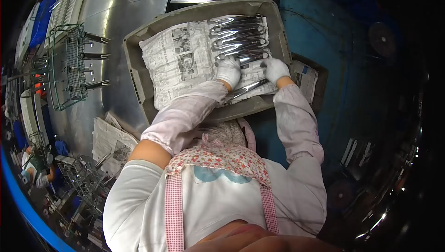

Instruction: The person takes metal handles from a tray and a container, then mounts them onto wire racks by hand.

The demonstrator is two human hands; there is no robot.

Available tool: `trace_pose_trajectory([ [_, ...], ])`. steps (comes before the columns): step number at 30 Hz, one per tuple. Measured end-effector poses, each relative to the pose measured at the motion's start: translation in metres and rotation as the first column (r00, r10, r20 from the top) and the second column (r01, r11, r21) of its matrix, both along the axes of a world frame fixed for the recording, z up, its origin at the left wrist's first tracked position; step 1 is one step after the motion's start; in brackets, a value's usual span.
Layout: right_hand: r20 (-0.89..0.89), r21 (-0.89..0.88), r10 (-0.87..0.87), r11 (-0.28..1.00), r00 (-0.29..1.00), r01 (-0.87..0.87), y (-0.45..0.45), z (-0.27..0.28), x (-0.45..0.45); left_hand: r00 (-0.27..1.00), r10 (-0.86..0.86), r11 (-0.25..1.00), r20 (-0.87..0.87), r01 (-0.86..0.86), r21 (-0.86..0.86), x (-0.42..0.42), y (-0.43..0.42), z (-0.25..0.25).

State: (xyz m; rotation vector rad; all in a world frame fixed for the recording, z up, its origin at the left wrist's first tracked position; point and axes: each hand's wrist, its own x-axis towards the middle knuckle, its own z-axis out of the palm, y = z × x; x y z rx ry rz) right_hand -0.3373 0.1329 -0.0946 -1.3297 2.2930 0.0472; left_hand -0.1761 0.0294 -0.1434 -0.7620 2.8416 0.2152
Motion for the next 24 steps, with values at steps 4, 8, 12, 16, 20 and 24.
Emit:
trace_pose_trajectory([
  [4, -0.099, 0.059, 0.308, 0.951, 0.946, -0.304, 0.031, -0.013, 0.019, 0.995, 0.037, 0.996, 0.088, -0.044, 0.083, -0.011, -0.001, -0.023],
  [8, -0.230, 0.055, 0.456, 0.888, 0.860, -0.456, 0.037, -0.033, 0.023, 0.959, 0.211, 0.804, 0.190, -0.281, 0.524, 0.006, -0.008, 0.000],
  [12, -0.106, -0.008, 0.472, 0.880, 0.875, -0.475, 0.038, -0.017, 0.019, 0.938, 0.346, 0.652, -0.015, -0.229, 0.723, 0.051, -0.010, 0.050],
  [16, -0.157, -0.063, 0.531, 0.836, 0.833, -0.545, 0.006, 0.050, 0.032, 0.916, 0.396, 0.551, -0.066, -0.180, 0.815, 0.078, -0.012, 0.086],
  [20, -0.169, -0.313, 0.538, 0.765, 0.826, -0.562, -0.029, 0.081, 0.044, 0.924, 0.383, 0.501, -0.004, -0.204, 0.841, 0.099, -0.024, 0.089],
  [24, -0.002, -0.333, 0.469, 0.832, 0.883, -0.443, -0.052, 0.081, 0.053, 0.874, 0.471, 0.350, 0.123, -0.313, 0.883, 0.124, -0.037, 0.117],
])
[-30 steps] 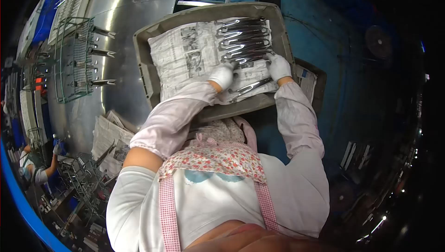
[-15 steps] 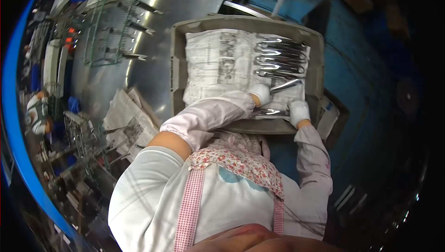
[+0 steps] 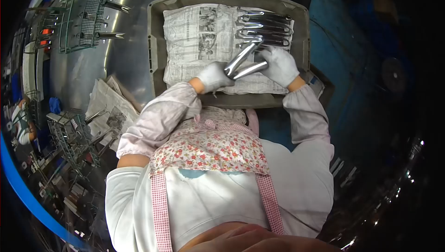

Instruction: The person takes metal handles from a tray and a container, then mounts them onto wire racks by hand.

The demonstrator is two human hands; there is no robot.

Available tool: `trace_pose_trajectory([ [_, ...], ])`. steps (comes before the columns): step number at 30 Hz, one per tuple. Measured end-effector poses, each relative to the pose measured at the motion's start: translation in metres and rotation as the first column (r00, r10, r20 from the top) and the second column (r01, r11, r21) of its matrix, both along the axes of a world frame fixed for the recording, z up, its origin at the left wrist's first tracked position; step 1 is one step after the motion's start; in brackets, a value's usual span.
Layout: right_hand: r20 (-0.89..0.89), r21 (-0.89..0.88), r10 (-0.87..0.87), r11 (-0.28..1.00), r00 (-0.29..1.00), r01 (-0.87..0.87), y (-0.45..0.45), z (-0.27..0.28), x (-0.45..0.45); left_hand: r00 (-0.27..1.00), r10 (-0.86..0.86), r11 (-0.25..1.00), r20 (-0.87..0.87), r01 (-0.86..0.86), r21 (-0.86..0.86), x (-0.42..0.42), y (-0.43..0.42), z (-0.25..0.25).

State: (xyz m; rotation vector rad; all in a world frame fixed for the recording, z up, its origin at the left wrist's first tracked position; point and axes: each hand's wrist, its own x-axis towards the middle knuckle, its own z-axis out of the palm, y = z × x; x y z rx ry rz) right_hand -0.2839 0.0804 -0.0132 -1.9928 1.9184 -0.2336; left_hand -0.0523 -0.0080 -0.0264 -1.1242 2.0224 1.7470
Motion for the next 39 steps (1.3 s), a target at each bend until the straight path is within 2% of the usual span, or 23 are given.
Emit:
trace_pose_trajectory([
  [2, 0.271, -0.195, -0.121, 0.965, 0.955, 0.178, -0.011, -0.021, 0.007, 0.994, 0.103, 0.987, 0.042, -0.108, 0.123, 0.019, -0.003, -0.003],
  [3, 0.206, -0.217, -0.243, 0.933, 0.948, 0.287, -0.012, -0.045, -0.003, 0.984, 0.152, 0.973, 0.095, -0.166, 0.162, 0.029, -0.005, 0.011],
  [5, -0.089, 0.079, -0.467, 0.877, 0.880, 0.473, -0.012, -0.063, -0.015, 0.897, 0.440, 0.826, -0.036, -0.389, 0.407, 0.062, 0.002, -0.006],
  [7, -0.264, 0.212, -0.416, 0.855, 0.870, 0.473, -0.004, -0.100, -0.031, 0.764, 0.640, 0.661, -0.081, -0.493, 0.566, 0.095, 0.004, 0.004],
  [9, -0.364, 0.058, -0.335, 0.923, 0.869, 0.380, 0.006, -0.119, -0.033, 0.617, 0.778, 0.531, -0.119, -0.543, 0.651, 0.126, 0.006, 0.026],
  [12, -0.431, 0.146, -0.188, 0.951, 0.882, 0.274, -0.006, -0.109, -0.026, 0.421, 0.879, 0.464, -0.223, -0.652, 0.600, 0.167, 0.016, 0.037],
  [14, -0.360, 0.264, 0.011, 0.960, 0.933, 0.090, -0.012, -0.117, -0.032, 0.476, 0.852, 0.517, -0.218, -0.699, 0.495, 0.201, 0.019, 0.049],
  [16, -0.163, 0.387, 0.012, 0.920, 0.987, 0.053, -0.021, -0.109, -0.030, 0.377, 0.884, 0.457, -0.279, -0.822, 0.340, 0.236, 0.033, 0.044],
  [17, -0.240, 0.475, 0.046, 0.877, 0.970, 0.076, -0.028, -0.073, -0.010, 0.341, 0.902, 0.406, -0.266, -0.880, 0.245, 0.254, 0.042, 0.052],
  [18, -0.365, 0.393, 0.099, 0.918, 0.926, 0.057, -0.025, -0.095, -0.030, 0.305, 0.859, 0.406, -0.411, -0.895, 0.184, 0.283, 0.058, 0.007],
  [19, -0.407, 0.288, 0.050, 0.955, 0.912, 0.076, -0.028, -0.078, -0.012, 0.270, 0.893, 0.340, -0.361, -0.929, 0.147, 0.309, 0.072, -0.002],
  [21, -0.253, 0.197, -0.041, 0.976, 0.966, 0.093, -0.044, -0.078, -0.005, 0.211, 0.943, 0.240, -0.259, -0.967, 0.086, 0.364, 0.108, -0.002],
  [23, -0.041, 0.076, -0.055, 0.995, 0.998, 0.058, -0.068, -0.039, 0.067, 0.089, 0.995, 0.097, -0.041, -0.951, 0.293, 0.411, 0.145, 0.023],
  [24, 0.120, -0.011, 0.048, 0.999, 0.992, -0.047, -0.081, -0.049, 0.085, -0.019, 0.990, 0.020, -0.139, -0.961, 0.275, 0.433, 0.173, 0.000],
  [25, 0.075, 0.015, 0.117, 0.993, 0.990, -0.118, -0.097, -0.042, 0.121, -0.120, 0.964, -0.056, -0.236, -0.964, 0.261, 0.453, 0.199, -0.022],
  [26, 0.147, -0.090, 0.264, 0.963, 0.953, -0.253, -0.112, -0.042, 0.156, -0.169, 0.955, -0.121, -0.242, -0.972, 0.202, 0.462, 0.213, -0.009],
  [27, 0.066, -0.006, 0.300, 0.954, 0.952, -0.300, -0.129, -0.047, 0.191, -0.216, 0.944, -0.185, -0.250, -0.972, 0.143, 0.472, 0.226, 0.005],
  [28, 0.159, -0.119, 0.418, 0.908, 0.895, -0.403, -0.142, -0.038, 0.236, -0.251, 0.960, -0.225, -0.126, -0.956, 0.189, 0.493, 0.250, -0.002],
  [29, 0.168, -0.015, 0.435, 0.898, 0.884, -0.439, -0.160, -0.035, 0.273, -0.272, 0.962, -0.264, -0.002, -0.937, 0.231, 0.516, 0.273, -0.017],
  [30, 0.286, -0.138, 0.533, 0.846, 0.797, -0.516, -0.175, -0.028, 0.314, -0.329, 0.943, -0.320, -0.045, -0.936, 0.149, 0.528, 0.288, -0.028],
  [33, 0.253, -0.211, 0.619, 0.786, 0.744, -0.582, -0.236, -0.040, 0.416, -0.566, 0.805, -0.558, -0.179, -0.824, 0.097, 0.550, 0.316, -0.052],
  [35, 0.193, -0.257, 0.599, 0.795, 0.777, -0.549, -0.275, -0.032, 0.481, -0.581, 0.813, -0.571, -0.035, -0.808, 0.145, 0.569, 0.329, -0.053],
  [39, 0.202, -0.257, 0.619, 0.782, 0.759, -0.568, -0.343, -0.013, 0.595, -0.652, 0.749, -0.625, -0.119, -0.755, 0.197, 0.584, 0.343, -0.070],
])
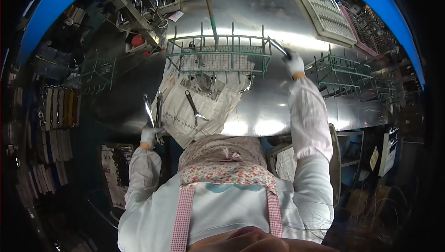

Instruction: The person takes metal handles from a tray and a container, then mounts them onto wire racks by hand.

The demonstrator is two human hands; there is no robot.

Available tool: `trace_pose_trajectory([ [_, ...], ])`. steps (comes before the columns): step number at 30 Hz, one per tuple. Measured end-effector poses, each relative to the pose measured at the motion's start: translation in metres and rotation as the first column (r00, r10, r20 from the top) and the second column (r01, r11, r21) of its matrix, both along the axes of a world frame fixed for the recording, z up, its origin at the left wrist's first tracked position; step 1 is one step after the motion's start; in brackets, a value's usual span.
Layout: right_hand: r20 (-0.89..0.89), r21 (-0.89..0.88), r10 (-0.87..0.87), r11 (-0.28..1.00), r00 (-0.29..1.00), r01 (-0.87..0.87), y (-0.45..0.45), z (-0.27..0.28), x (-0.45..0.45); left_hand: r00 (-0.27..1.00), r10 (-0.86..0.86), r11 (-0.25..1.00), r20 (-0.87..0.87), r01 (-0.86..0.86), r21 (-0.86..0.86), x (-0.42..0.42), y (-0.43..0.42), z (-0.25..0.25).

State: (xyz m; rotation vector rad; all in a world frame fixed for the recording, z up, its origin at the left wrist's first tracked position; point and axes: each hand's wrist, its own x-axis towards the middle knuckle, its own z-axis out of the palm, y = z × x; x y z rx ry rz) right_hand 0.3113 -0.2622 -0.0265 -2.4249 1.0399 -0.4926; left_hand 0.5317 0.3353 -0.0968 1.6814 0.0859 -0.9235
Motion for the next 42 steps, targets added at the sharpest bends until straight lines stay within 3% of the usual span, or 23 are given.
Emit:
trace_pose_trajectory([
  [2, -0.038, 0.009, 0.053, 0.999, 0.998, -0.053, -0.035, -0.016, 0.046, 1.000, 0.016, 1.000, 0.015, -0.016, 0.027, 0.007, 0.008, -0.005],
  [4, -0.004, 0.126, 0.098, 0.987, 0.995, -0.097, -0.058, -0.039, 0.079, 0.997, 0.034, 0.999, 0.072, -0.037, 0.035, 0.019, 0.014, -0.010],
  [7, -0.215, 0.156, 0.195, 0.974, 0.957, -0.164, -0.051, -0.046, 0.100, 0.988, 0.059, 0.996, 0.145, -0.068, 0.054, 0.057, 0.024, -0.032],
  [10, -0.509, -0.063, 0.135, 0.979, 0.850, -0.193, -0.074, -0.135, 0.105, 0.878, -0.077, 0.964, 0.472, -0.056, 0.261, 0.106, -0.012, -0.012],
  [12, -0.257, 0.081, 0.130, 0.990, 0.958, -0.112, -0.065, -0.176, 0.088, 0.770, -0.007, 0.994, 0.638, -0.067, 0.092, 0.143, -0.052, -0.012],
  [14, 0.013, 0.235, 0.059, 0.970, 0.998, -0.060, -0.035, -0.189, 0.062, 0.784, -0.213, 0.974, 0.582, 0.121, 0.193, 0.223, -0.082, -0.060],
  [18, -0.047, 0.264, -0.188, 0.945, 0.981, 0.194, 0.039, -0.158, 0.017, 0.630, -0.430, 0.901, 0.647, 0.349, 0.258, 0.253, -0.233, 0.011],
  [20, -0.032, 0.178, -0.085, 0.980, 0.996, 0.090, 0.069, -0.132, -0.023, 0.589, -0.583, 0.809, 0.560, 0.482, 0.335, 0.255, -0.296, 0.046],
  [22, -0.038, 0.151, -0.042, 0.987, 0.998, 0.048, 0.101, -0.089, -0.060, 0.347, -0.751, 0.609, 0.561, 0.693, 0.387, 0.270, -0.340, 0.048],
  [23, -0.028, 0.182, -0.067, 0.981, 0.997, 0.071, 0.110, -0.085, -0.083, 0.277, -0.824, 0.522, 0.494, 0.708, 0.475, 0.284, -0.360, 0.035],
  [24, -0.018, 0.212, -0.094, 0.973, 0.995, 0.095, 0.119, -0.081, -0.106, 0.193, -0.898, 0.408, 0.396, 0.703, 0.583, 0.260, -0.372, 0.070],
  [26, -0.013, 0.289, -0.238, 0.929, 0.971, 0.232, 0.148, -0.038, -0.139, 0.026, -0.925, 0.275, 0.380, 0.735, 0.620, 0.266, -0.395, 0.048],
  [28, -0.097, 0.245, -0.358, 0.896, 0.929, 0.370, 0.172, -0.009, -0.173, 0.026, -0.974, 0.164, 0.225, 0.763, 0.625, 0.264, -0.407, 0.029],
  [29, -0.045, 0.106, -0.351, 0.929, 0.935, 0.353, 0.181, -0.013, -0.201, -0.008, -0.973, 0.136, 0.231, 0.790, 0.598, 0.242, -0.402, 0.051],
  [30, -0.016, 0.171, -0.425, 0.890, 0.905, 0.422, 0.191, -0.015, -0.226, -0.135, -0.986, -0.034, 0.095, 0.728, 0.684, 0.262, -0.411, 0.005],
  [31, -0.017, 0.160, -0.482, 0.864, 0.876, 0.478, 0.200, -0.020, -0.250, -0.179, -0.981, -0.075, 0.077, 0.711, 0.699, 0.263, -0.414, 0.002],
  [35, -0.167, 0.138, -0.719, 0.661, 0.675, 0.738, 0.255, -0.014, -0.325, -0.219, -0.957, -0.015, 0.193, 0.698, 0.716, 0.254, -0.413, 0.001],
  [37, -0.242, 0.037, -0.737, 0.644, 0.632, 0.765, 0.288, -0.034, -0.372, -0.181, -0.934, 0.096, 0.308, 0.703, 0.705, 0.246, -0.419, -0.006],
  [39, -0.310, 0.068, -0.719, 0.636, 0.622, 0.769, 0.317, -0.037, -0.397, -0.108, -0.890, 0.250, 0.442, 0.696, 0.673, 0.236, -0.418, -0.012],
  [42, -0.540, 0.014, -0.738, 0.473, 0.405, 0.881, 0.354, -0.059, -0.453, 0.023, -0.829, 0.421, 0.559, 0.683, 0.596, 0.211, -0.380, -0.012],
])
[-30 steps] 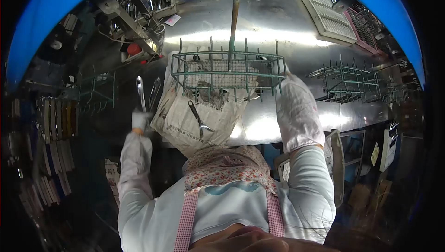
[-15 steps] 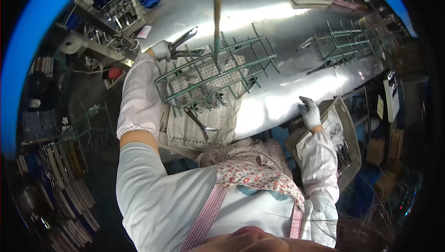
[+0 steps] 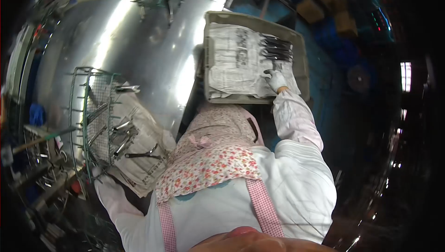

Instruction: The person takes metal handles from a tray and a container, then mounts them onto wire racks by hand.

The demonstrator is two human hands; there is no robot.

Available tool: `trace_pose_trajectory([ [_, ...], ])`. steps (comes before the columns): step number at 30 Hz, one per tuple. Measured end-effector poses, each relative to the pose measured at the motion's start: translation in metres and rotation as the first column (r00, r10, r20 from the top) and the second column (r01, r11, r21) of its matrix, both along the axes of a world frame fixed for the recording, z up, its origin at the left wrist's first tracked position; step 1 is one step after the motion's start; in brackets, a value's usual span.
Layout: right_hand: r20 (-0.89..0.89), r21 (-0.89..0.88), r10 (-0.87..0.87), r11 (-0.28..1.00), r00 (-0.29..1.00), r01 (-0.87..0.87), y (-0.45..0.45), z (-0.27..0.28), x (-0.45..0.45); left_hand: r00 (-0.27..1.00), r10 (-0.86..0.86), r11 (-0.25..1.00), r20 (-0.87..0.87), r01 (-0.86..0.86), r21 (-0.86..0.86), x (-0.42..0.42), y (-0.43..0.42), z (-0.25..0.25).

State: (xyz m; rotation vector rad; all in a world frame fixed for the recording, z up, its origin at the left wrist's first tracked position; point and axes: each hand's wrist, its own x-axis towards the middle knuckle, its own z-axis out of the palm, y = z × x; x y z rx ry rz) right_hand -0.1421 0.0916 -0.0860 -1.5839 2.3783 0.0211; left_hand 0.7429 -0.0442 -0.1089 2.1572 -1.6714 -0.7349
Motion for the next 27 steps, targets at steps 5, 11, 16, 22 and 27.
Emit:
trace_pose_trajectory([
  [5, -0.287, 0.113, -0.205, 0.963, 0.936, 0.246, 0.017, -0.025, -0.091, 0.979, 0.061, 0.876, -0.193, 0.040, 0.480, -0.075, 0.117, 0.005],
  [11, -0.267, 0.000, -0.149, 0.988, 0.952, 0.154, -0.022, -0.034, -0.146, 0.888, 0.043, 0.320, -0.458, 0.422, 0.849, -0.228, 0.188, 0.059],
  [16, -0.388, -0.076, 0.017, 0.996, 0.921, -0.050, -0.036, -0.051, -0.161, 0.622, -0.132, 0.543, -0.772, 0.697, 0.469, -0.415, 0.088, 0.111],
  [22, -0.351, 0.122, 0.257, 0.966, 0.900, -0.229, -0.038, -0.053, -0.173, 0.631, -0.229, 0.703, -0.741, 0.634, 0.323, -0.659, 0.010, 0.128],
  [27, -0.119, 0.031, 0.364, 0.931, 0.924, -0.363, -0.025, -0.019, -0.153, 0.569, -0.749, 0.636, -0.339, 0.761, -0.128, -0.768, 0.026, 0.055],
])
